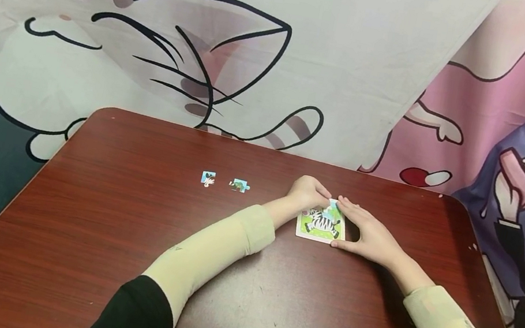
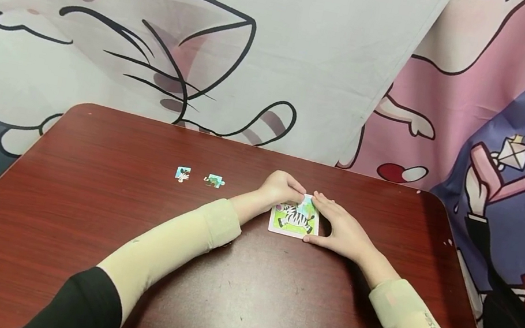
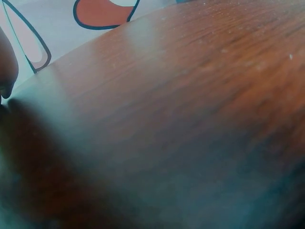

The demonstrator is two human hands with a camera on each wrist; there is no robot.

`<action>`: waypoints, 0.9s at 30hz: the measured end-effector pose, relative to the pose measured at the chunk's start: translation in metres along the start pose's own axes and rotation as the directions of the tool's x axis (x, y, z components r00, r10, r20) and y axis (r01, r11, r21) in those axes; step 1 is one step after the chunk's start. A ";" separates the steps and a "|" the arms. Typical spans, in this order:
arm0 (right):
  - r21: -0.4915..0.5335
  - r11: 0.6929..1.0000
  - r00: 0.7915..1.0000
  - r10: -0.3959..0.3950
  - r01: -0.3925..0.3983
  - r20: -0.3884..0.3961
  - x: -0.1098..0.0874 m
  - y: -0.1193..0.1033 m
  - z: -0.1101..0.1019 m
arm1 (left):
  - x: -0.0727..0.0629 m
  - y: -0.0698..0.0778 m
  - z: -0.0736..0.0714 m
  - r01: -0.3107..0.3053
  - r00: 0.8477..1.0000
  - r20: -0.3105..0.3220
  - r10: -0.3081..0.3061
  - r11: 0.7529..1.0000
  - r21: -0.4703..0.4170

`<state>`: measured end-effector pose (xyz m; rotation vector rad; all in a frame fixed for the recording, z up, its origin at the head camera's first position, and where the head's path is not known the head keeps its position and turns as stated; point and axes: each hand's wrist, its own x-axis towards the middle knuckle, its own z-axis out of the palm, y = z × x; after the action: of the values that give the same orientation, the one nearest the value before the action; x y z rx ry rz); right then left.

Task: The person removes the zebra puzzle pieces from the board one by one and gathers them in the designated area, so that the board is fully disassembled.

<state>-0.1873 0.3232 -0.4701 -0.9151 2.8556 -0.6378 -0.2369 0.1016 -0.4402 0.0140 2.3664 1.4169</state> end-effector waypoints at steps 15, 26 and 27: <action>-0.009 1.000 1.000 -0.009 0.009 -0.002 0.000 0.001 0.000 | -0.012 0.000 0.009 0.044 0.993 -0.105 -0.059 0.989 -0.144; -0.015 1.000 1.000 0.006 -0.006 0.011 0.000 0.000 -0.001 | -0.013 0.002 0.011 0.072 0.989 -0.119 -0.091 0.986 -0.152; -0.010 1.000 1.000 0.008 -0.007 0.012 0.000 -0.001 -0.001 | -0.013 0.002 0.012 0.075 0.988 -0.119 -0.094 0.984 -0.160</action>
<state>-0.1875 0.3230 -0.4688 -0.9061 2.8526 -0.6150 -0.2213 0.1101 -0.4388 -0.2218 2.3175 1.5987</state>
